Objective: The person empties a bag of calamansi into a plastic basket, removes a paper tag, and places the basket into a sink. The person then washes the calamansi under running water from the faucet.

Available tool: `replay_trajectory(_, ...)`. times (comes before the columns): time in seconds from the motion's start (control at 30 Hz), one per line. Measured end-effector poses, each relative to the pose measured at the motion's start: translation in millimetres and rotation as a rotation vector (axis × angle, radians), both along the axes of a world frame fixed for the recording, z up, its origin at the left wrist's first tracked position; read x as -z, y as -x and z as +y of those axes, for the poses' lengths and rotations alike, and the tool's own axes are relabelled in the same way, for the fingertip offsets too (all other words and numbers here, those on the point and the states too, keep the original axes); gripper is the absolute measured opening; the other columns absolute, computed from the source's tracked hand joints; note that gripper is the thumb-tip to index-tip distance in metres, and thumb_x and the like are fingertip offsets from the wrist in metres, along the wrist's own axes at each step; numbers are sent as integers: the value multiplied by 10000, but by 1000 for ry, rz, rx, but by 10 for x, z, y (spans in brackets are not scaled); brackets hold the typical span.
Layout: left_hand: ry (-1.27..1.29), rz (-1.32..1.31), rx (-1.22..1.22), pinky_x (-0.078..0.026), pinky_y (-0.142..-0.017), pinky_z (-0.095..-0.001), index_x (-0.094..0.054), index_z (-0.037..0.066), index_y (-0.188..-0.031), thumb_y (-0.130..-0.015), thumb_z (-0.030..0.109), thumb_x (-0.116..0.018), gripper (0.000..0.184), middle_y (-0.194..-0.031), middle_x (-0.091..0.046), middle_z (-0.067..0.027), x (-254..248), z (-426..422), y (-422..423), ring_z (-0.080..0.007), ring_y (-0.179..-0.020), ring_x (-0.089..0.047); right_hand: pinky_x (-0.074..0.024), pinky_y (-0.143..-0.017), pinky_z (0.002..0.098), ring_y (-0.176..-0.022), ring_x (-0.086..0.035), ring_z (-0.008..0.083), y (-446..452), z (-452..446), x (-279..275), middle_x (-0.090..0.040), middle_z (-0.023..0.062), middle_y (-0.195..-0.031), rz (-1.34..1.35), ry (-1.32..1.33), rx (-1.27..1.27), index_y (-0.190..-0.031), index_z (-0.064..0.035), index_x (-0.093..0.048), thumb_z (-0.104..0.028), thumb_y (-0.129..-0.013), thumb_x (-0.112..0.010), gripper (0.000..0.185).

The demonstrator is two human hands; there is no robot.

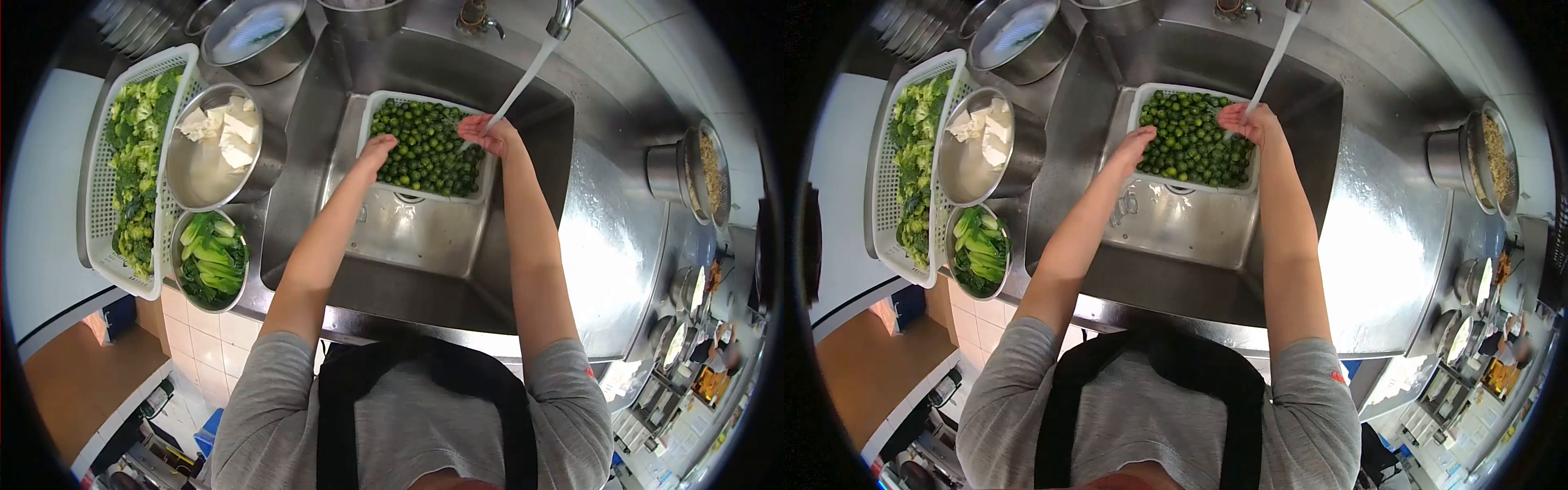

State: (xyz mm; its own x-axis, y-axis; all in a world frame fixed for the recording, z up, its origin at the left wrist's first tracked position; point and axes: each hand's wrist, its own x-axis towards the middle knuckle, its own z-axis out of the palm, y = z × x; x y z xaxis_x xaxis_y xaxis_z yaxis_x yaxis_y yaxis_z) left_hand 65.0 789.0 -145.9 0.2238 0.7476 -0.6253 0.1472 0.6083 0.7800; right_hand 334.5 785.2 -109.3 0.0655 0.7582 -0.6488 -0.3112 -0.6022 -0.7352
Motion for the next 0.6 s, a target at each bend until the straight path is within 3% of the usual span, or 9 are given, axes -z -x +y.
replay_trajectory(0.03, -22, -49, 53, -369, -893, -294, -515, 60, -1162, -814, 230, -563, 390, -1172, -522, -83, -58, -22, -42, -189, -1093, -465, -538, -735, 319, -834, -620, 251, -10, 25, -93, -617, 170, -860, -61, -39, -183, -936, 72, -550, -13, -808, -494, 164)
replay_trajectory(0.1, -93, -52, 162, -373, -911, -315, -500, 37, -1184, -842, 221, -538, 390, -1217, -501, -89, -491, 4, -214, -216, -1143, -449, -537, -731, 320, -835, -619, 248, -25, 79, -234, -616, 168, -879, -54, -51, -211, -929, 60, -559, 18, -768, -517, 172)
replay_trajectory(0.13, -329, -157, 156, -375, -912, -326, -500, 19, -1169, -840, 229, -533, 391, -1235, -485, -120, -380, 119, -384, -240, -1148, -449, -539, -716, 322, -815, -623, 250, -21, 106, -311, -619, 165, -861, -169, 11, -275, -912, 56, -566, 15, -768, -509, 161)
replay_trajectory(0.2, -835, 91, 404, -358, -939, -325, -425, -8, -1226, -814, 171, -536, 463, -1254, -455, -157, -926, 402, -711, -263, -1165, -436, -545, -656, 331, -739, -631, 251, 124, 96, -687, -624, 160, -791, -384, 97, -305, -848, 52, -584, 13, -766, -482, 137)
replay_trajectory(0.27, -1365, 197, 376, -361, -953, -364, -402, -19, -1220, -806, 97, -472, 436, -1285, -398, -192, -1242, 603, -1105, -310, -1182, -400, -546, -641, 337, -723, -632, 251, 147, 108, -693, -624, 160, -778, -406, 56, -268, -834, 52, -585, 17, -767, -469, 138)
replay_trajectory(0.37, -1434, 422, 469, -346, -975, -366, -368, -16, -1244, -812, 66, -423, 443, -1312, -368, -184, -1549, 873, -1548, -295, -1206, -377, -546, -636, 339, -728, -633, 267, 152, 34, -711, -625, 166, -796, -375, 7, -257, -816, 55, -576, 52, -748, -448, 146)
replay_trajectory(0.43, -1353, 711, 696, -333, -992, -361, -330, -6, -1274, -812, 60, -405, 473, -1341, -335, -169, -1584, 986, -1782, -278, -1225, -357, -546, -667, 339, -763, -633, 275, 108, -47, -684, -623, 171, -820, -256, -54, -162, -821, 60, -567, 68, -745, -439, 148)
replay_trajectory(0.5, -1267, 720, 757, -306, -1017, -352, -331, 0, -1278, -809, 46, -399, 477, -1358, -316, -154, -1477, 1020, -1880, -259, -1246, -334, -542, -705, 344, -797, -632, 282, 157, -125, -812, -620, 188, -855, -322, -52, -83, -872, 83, -560, 69, -756, -445, 164)
replay_trajectory(0.6, -1523, 918, 759, -278, -1035, -338, -350, 22, -1278, -806, 21, -384, 473, -1369, -312, -130, -1205, 1008, -1810, -251, -1254, -323, -537, -729, 353, -824, -623, 305, 83, -153, -788, -608, 219, -902, -63, -111, -22, -971, 127, -534, 65, -779, -430, 227)
